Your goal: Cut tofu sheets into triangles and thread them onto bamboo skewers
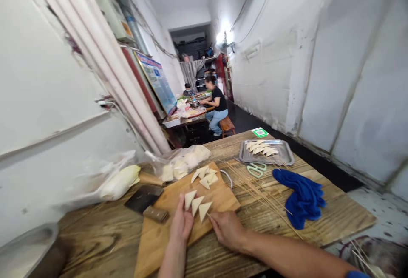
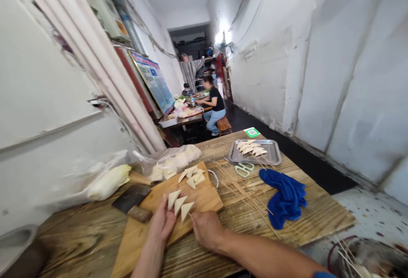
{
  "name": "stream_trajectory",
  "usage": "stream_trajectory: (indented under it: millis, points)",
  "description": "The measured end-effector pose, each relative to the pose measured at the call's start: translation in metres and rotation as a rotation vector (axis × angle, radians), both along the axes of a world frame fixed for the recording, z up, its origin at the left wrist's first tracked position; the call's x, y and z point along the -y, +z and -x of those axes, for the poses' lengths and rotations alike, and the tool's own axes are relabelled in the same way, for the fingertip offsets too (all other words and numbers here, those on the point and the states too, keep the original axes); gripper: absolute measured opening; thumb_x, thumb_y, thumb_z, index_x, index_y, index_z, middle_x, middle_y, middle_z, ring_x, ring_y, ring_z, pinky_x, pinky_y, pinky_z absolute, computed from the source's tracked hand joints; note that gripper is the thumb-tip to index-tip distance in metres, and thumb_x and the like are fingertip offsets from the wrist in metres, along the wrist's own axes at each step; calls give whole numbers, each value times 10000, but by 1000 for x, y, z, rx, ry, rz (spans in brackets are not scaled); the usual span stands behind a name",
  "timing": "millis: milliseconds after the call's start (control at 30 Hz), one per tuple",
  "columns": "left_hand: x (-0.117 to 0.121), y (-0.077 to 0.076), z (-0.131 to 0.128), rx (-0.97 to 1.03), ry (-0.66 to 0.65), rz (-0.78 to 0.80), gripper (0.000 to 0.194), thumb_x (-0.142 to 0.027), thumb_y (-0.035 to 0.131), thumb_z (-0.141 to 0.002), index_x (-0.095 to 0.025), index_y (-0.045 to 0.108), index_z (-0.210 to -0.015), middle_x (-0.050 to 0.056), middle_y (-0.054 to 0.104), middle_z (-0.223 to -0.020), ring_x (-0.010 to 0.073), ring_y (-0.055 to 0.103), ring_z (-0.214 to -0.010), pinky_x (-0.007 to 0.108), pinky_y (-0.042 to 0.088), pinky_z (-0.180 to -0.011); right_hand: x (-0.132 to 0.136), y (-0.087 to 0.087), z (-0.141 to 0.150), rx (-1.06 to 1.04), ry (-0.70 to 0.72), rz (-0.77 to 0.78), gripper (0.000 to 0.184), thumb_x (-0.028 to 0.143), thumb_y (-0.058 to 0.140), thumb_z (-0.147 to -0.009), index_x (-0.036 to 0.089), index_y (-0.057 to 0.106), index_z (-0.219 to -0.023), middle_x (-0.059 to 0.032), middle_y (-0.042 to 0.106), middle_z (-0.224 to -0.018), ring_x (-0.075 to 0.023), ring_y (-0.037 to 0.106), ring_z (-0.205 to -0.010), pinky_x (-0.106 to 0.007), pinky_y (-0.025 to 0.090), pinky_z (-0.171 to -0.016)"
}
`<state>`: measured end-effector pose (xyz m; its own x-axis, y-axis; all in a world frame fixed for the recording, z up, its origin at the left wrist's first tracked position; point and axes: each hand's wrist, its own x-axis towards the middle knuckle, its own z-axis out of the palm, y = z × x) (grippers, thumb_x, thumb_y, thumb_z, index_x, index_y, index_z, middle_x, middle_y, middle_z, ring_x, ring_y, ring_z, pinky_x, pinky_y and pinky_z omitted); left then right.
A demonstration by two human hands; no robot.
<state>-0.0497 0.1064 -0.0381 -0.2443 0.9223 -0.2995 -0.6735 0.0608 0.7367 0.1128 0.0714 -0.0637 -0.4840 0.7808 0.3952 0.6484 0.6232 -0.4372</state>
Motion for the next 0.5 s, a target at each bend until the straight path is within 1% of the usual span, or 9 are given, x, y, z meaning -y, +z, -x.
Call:
stream_trajectory:
  millis: [100,167,233,300,333,367,400,433,500]
  points:
    - [-3,-5,6,57,7,14,285,-229,376,-888,-114,636,-861,112,689,-839,181,656,-842,340,531,-792,-3,11,-4,-42,-65,-7,266,167,335,-862,163,572,-741,-34,649,-643,-126,605,-583,-185,378,-553]
    - [-6,-9,9,57,-1,26,288,-227,372,-885,-105,631,-860,148,676,-906,202,640,-909,375,520,-820,-8,24,-12,-74,-124,-31,277,174,324,-870,165,577,-758,-32,652,-664,-121,599,-593,-187,378,-566]
    - [-7,-11,10,16,-11,23,289,-221,370,-882,-84,624,-866,187,651,-972,219,626,-948,383,514,-834,-17,40,-28,-56,-203,-53,284,195,329,-877,175,589,-764,-29,658,-681,-123,594,-598,-196,373,-567]
    - [-7,-11,9,-26,-12,21,286,-209,366,-879,-76,619,-858,194,642,-988,219,628,-943,374,513,-840,-30,57,-52,38,-309,-38,300,232,343,-887,187,606,-751,-28,666,-685,-131,598,-612,-207,371,-565]
    - [-7,-11,9,-34,-16,28,284,-200,363,-878,-78,618,-848,189,643,-982,215,630,-937,372,510,-847,-38,65,-67,117,-368,-14,293,251,357,-889,191,617,-769,-33,674,-710,-137,608,-639,-211,376,-575]
    - [-7,-10,8,-37,-21,37,280,-188,360,-876,-82,617,-841,181,645,-978,209,631,-935,372,504,-857,-47,72,-84,207,-468,20,282,260,374,-888,189,625,-782,-44,681,-746,-148,618,-680,-219,385,-594]
    - [-7,-9,8,-39,-27,47,276,-175,359,-872,-86,618,-838,173,646,-977,204,631,-935,373,496,-870,-57,78,-101,292,-571,69,276,276,385,-890,190,631,-798,-51,684,-779,-155,626,-717,-225,397,-612]
    - [-7,-9,7,-39,-32,57,274,-161,357,-868,-90,620,-838,166,647,-978,199,630,-936,375,487,-885,-66,83,-119,322,-641,86,271,272,390,-893,172,634,-829,-73,683,-800,-171,631,-740,-243,409,-627]
    - [-7,-8,6,-37,-38,70,265,-139,362,-857,-97,623,-841,154,649,-978,192,628,-942,382,468,-910,-86,88,-153,355,-745,108,267,247,385,-904,131,625,-896,-109,671,-831,-196,632,-782,-281,434,-656]
